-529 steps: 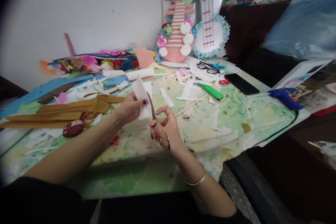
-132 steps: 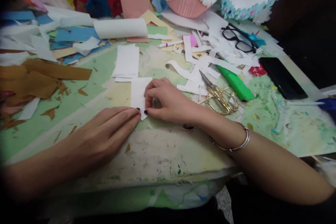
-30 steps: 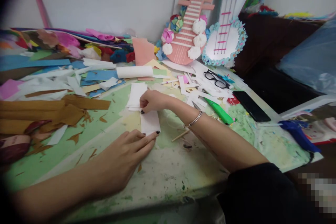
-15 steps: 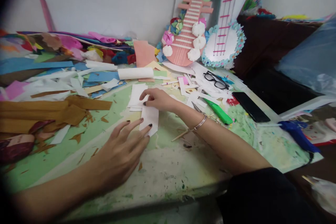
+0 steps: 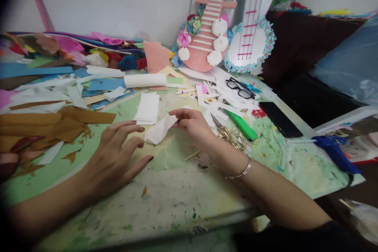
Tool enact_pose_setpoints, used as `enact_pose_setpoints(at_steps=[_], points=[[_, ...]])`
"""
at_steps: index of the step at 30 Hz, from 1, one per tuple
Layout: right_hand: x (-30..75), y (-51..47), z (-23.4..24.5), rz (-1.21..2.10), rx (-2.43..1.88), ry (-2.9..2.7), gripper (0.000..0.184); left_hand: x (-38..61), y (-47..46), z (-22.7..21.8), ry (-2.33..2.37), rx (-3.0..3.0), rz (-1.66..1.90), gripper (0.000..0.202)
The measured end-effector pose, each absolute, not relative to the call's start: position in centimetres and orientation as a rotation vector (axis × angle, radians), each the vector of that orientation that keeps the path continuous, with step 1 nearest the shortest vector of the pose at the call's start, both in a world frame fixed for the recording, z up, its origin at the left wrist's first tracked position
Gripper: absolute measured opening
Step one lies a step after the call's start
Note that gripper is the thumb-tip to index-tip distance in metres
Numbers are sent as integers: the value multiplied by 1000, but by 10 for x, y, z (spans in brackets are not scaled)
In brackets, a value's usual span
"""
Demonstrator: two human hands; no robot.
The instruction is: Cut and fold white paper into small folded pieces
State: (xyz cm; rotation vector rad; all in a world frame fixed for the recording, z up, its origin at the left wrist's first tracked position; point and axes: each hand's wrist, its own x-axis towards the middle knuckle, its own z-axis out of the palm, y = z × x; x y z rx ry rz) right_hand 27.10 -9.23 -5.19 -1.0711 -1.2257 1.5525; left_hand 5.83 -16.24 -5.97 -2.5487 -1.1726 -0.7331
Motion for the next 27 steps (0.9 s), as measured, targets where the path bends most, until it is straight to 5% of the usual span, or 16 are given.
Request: enact_pose_setpoints(at_steps=[6, 10, 16, 24, 27], points=[[269, -129, -50, 1765, -907, -974, 37, 49, -148, -61, -1222, -2379, -675, 14], [273, -143, -57, 1720, -1020, -1332, 28, 41, -137, -61, -1278, -2342, -627, 9], [278, -149, -64, 896, -954, -2125, 21, 37, -128, -61, -1475, -2415, -692, 18], [280, -143, -62, 152, -965, -2186, 10, 44, -119, -60, -2337, -2608, -1074, 11], [280, -141, -62, 2, -961, -2298, 12, 38, -120, -59, -2305, -2747, -1253, 15]])
